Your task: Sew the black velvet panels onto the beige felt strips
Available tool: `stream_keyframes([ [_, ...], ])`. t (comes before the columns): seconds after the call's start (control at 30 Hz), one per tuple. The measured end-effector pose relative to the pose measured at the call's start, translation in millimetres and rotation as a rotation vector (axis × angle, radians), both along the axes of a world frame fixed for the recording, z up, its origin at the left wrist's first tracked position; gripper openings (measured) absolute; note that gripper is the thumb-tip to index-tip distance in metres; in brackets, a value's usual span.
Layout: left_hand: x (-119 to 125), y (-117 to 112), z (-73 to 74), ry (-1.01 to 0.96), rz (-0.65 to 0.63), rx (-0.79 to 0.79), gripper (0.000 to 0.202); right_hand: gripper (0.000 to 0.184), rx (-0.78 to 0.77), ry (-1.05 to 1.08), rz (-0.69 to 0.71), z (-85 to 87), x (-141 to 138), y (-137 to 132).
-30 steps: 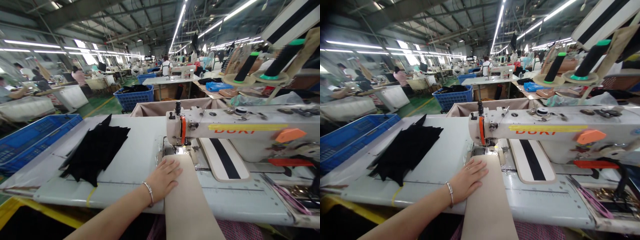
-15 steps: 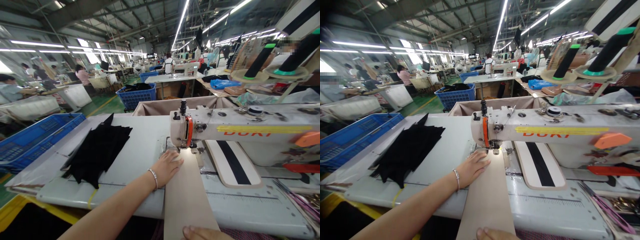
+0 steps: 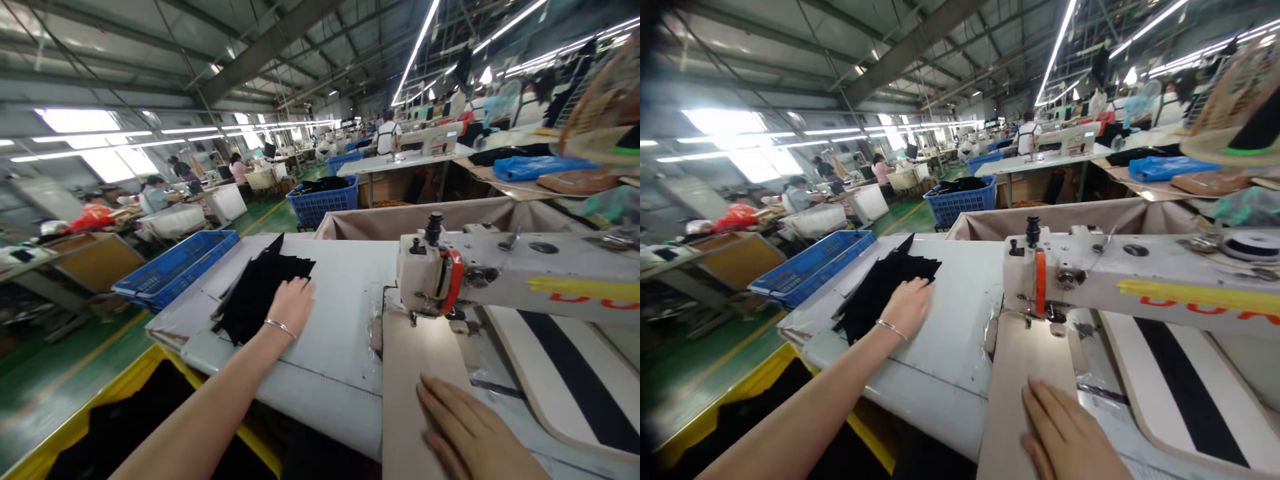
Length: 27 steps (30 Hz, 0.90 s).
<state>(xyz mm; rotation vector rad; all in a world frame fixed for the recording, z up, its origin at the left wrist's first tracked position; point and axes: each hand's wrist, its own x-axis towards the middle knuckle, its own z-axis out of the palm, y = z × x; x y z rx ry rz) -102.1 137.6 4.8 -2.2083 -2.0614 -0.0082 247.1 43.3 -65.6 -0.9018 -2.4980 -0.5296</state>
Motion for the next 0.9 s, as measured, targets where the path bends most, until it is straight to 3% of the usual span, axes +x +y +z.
stream_keyframes([
  [0.07,-41.9,3.5,8.3,0.049,0.234,0.007,0.044,0.052,-0.014,0.032,-0.091,-12.0,-4.2,14.4],
  [0.2,-83.0,15.1,22.3,0.04,0.307,-0.045,0.036,0.058,-0.073,0.06,-0.167,-26.1,-5.8,24.8],
  [0.3,-87.2,21.0,52.5,0.032,0.321,-0.001,0.027,0.059,-0.094,0.075,-0.176,-28.5,-3.4,23.7],
  [0.4,-71.4,12.6,84.2,0.012,0.286,0.061,0.025,0.059,-0.134,0.116,-0.206,-27.3,-2.4,24.9],
  [0.47,-45.2,-0.6,86.9,-0.121,0.169,-0.033,0.024,0.053,-0.183,0.129,-0.216,-24.3,-3.0,28.8],
  [0.57,9.5,-19.1,54.7,-0.423,-0.205,-0.327,0.023,0.042,-0.247,0.127,-0.208,-16.4,-5.0,36.1],
  [0.63,42.7,-21.0,20.9,-0.446,-0.385,-0.236,0.024,0.04,-0.269,0.137,-0.209,-10.5,-6.7,39.3],
  [0.7,65.1,-10.9,-9.5,-0.389,-0.387,-0.064,0.032,0.039,-0.282,0.15,-0.216,-5.4,-8.3,40.1],
  [0.77,76.2,7.3,-29.9,-0.358,-0.325,0.001,0.039,0.039,-0.295,0.16,-0.224,-1.7,-9.4,38.8],
  [0.83,79.5,25.1,-39.1,-0.373,-0.302,-0.015,0.035,0.039,-0.312,0.165,-0.232,1.0,-9.8,36.7],
  [0.9,77.0,34.9,-37.8,-0.401,-0.319,-0.036,0.027,0.039,-0.329,0.168,-0.236,3.0,-9.6,35.1],
])
